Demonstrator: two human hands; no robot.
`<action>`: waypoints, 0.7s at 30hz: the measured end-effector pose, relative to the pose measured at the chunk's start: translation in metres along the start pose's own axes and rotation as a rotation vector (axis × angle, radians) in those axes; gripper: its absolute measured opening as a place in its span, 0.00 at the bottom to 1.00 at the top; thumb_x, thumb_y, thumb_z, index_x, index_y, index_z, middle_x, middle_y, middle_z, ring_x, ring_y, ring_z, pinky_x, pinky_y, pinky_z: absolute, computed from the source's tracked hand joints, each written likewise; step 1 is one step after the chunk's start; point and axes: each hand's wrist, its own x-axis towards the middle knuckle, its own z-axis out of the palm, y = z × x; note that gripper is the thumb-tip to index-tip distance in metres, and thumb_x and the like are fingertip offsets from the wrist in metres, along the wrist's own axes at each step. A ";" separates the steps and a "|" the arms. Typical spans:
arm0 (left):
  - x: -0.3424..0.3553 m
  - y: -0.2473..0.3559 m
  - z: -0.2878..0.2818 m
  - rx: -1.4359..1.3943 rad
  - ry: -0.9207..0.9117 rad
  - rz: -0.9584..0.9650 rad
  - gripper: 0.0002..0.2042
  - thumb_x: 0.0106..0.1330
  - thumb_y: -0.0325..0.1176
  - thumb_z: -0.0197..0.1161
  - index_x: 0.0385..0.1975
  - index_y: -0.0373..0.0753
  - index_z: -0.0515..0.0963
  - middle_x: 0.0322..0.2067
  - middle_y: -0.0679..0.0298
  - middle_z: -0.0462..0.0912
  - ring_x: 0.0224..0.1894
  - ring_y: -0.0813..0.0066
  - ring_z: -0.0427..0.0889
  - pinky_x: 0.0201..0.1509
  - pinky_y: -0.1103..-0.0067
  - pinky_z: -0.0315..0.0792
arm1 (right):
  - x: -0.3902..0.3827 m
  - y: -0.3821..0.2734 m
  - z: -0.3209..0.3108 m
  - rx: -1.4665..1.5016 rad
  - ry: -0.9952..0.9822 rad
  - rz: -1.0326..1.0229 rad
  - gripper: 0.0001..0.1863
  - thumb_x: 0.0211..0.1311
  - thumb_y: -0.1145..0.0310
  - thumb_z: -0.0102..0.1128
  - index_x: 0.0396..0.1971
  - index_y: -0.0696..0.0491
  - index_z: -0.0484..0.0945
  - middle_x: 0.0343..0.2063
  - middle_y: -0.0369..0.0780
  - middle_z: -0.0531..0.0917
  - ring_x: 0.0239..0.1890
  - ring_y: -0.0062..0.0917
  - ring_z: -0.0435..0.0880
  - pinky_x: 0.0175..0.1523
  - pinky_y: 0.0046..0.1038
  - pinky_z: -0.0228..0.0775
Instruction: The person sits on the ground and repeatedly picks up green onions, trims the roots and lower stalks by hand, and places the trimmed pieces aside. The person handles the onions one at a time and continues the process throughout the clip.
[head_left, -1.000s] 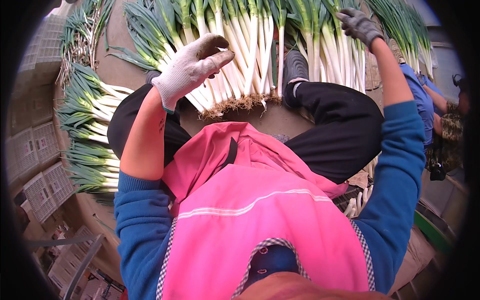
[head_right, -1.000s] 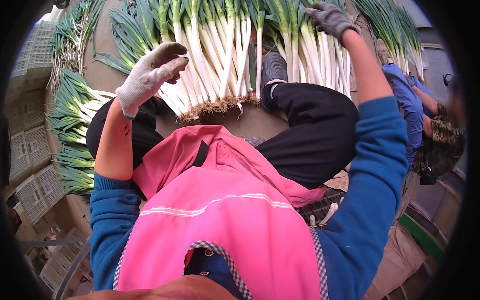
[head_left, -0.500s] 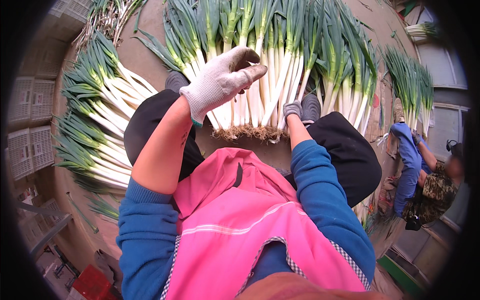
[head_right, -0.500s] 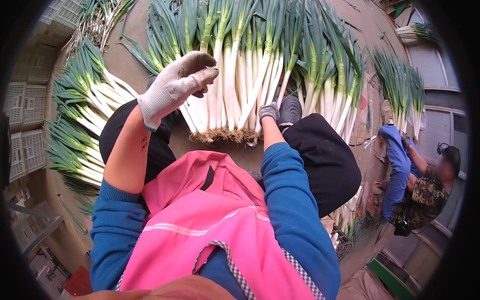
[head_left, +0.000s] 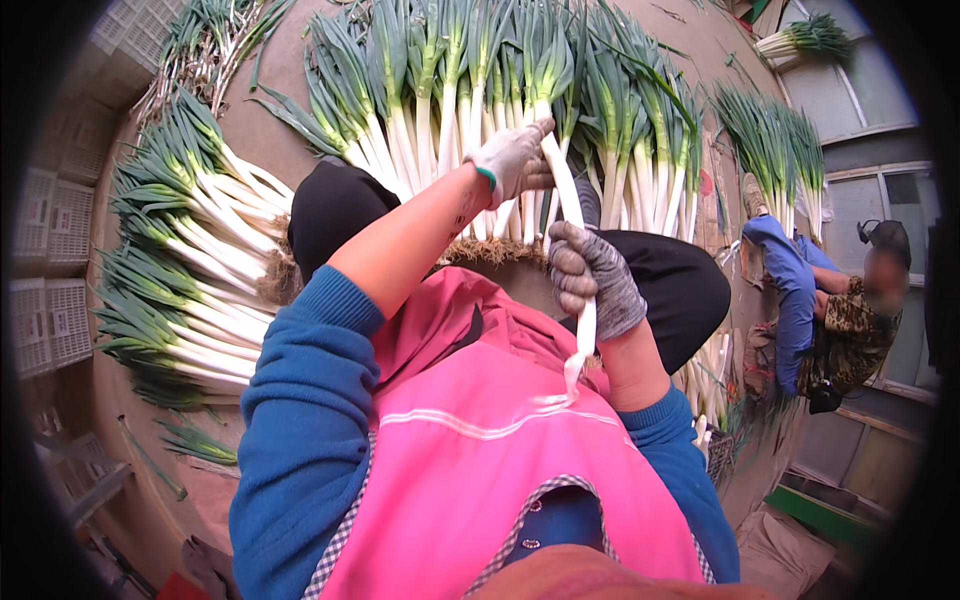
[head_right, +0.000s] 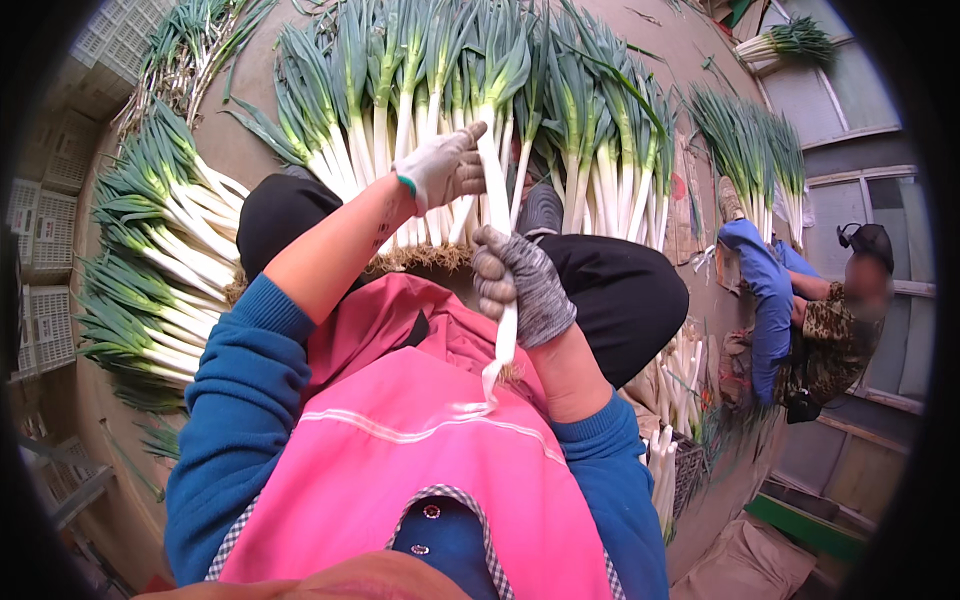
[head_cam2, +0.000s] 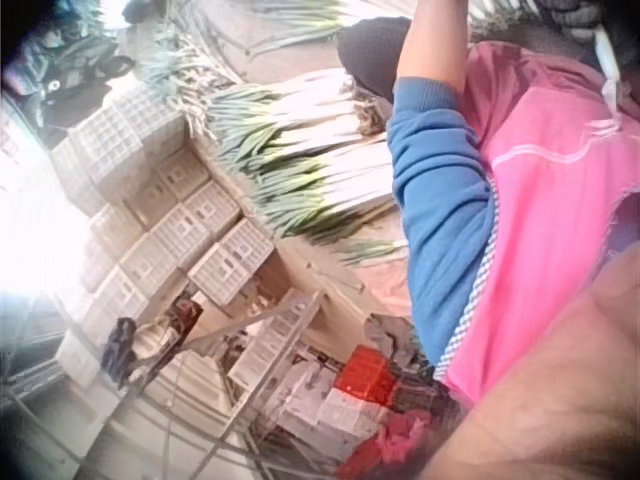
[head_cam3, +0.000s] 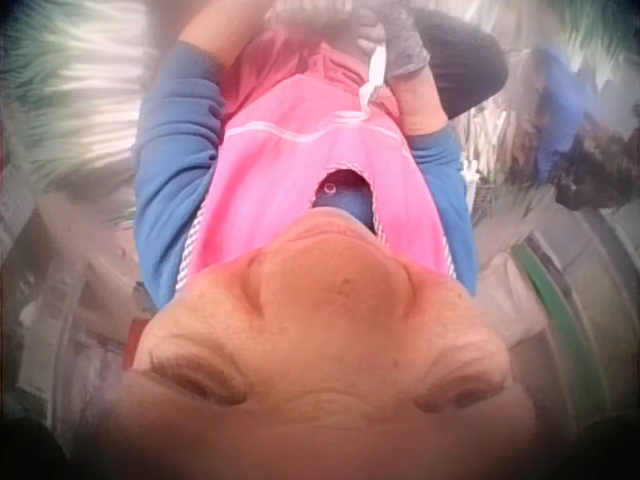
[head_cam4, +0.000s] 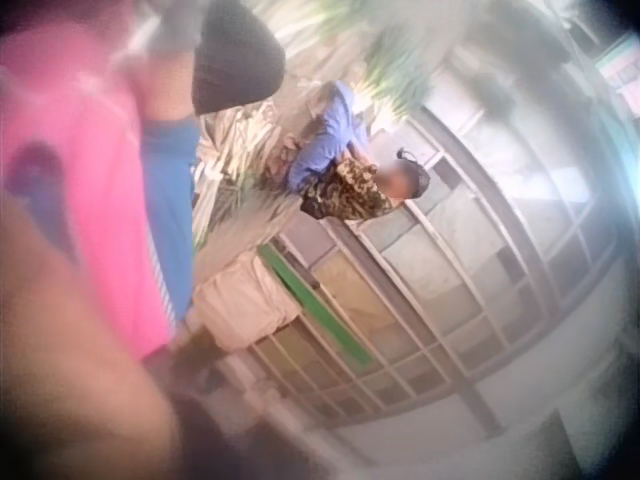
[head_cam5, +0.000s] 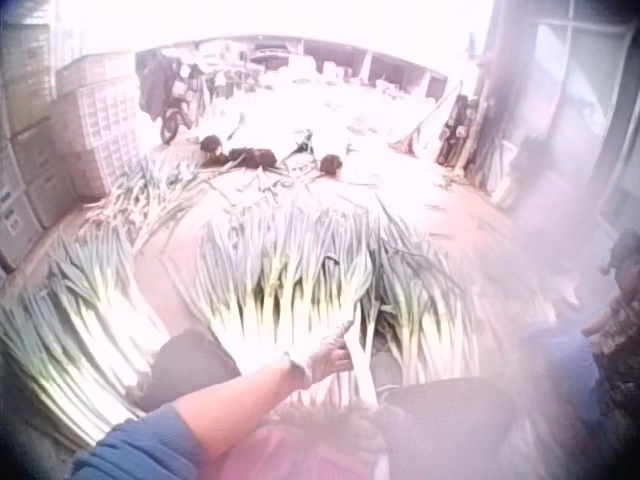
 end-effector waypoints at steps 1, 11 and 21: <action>0.001 -0.001 0.003 -0.070 -0.007 0.011 0.26 0.67 0.46 0.52 0.61 0.43 0.57 0.40 0.50 0.77 0.39 0.58 0.82 0.41 0.71 0.79 | -0.009 0.013 0.004 -0.020 0.004 0.013 0.07 0.66 0.63 0.47 0.37 0.50 0.71 0.15 0.29 0.67 0.09 0.12 0.64 0.13 0.20 0.63; 0.004 0.022 0.019 -0.277 0.176 0.177 0.08 0.66 0.33 0.53 0.29 0.35 0.67 0.15 0.69 0.63 0.13 0.81 0.61 0.14 0.83 0.62 | -0.071 0.049 0.011 -0.331 0.261 0.050 0.12 0.62 0.68 0.53 0.42 0.57 0.68 0.09 0.31 0.64 0.06 0.14 0.61 0.11 0.20 0.64; 0.016 0.091 -0.025 -0.264 0.248 0.558 0.09 0.67 0.36 0.49 0.24 0.44 0.65 0.17 0.72 0.61 0.13 0.84 0.57 0.15 0.86 0.54 | -0.077 0.060 -0.026 -1.279 0.587 -0.497 0.12 0.60 0.69 0.56 0.41 0.57 0.74 0.17 0.36 0.75 0.17 0.19 0.73 0.23 0.20 0.64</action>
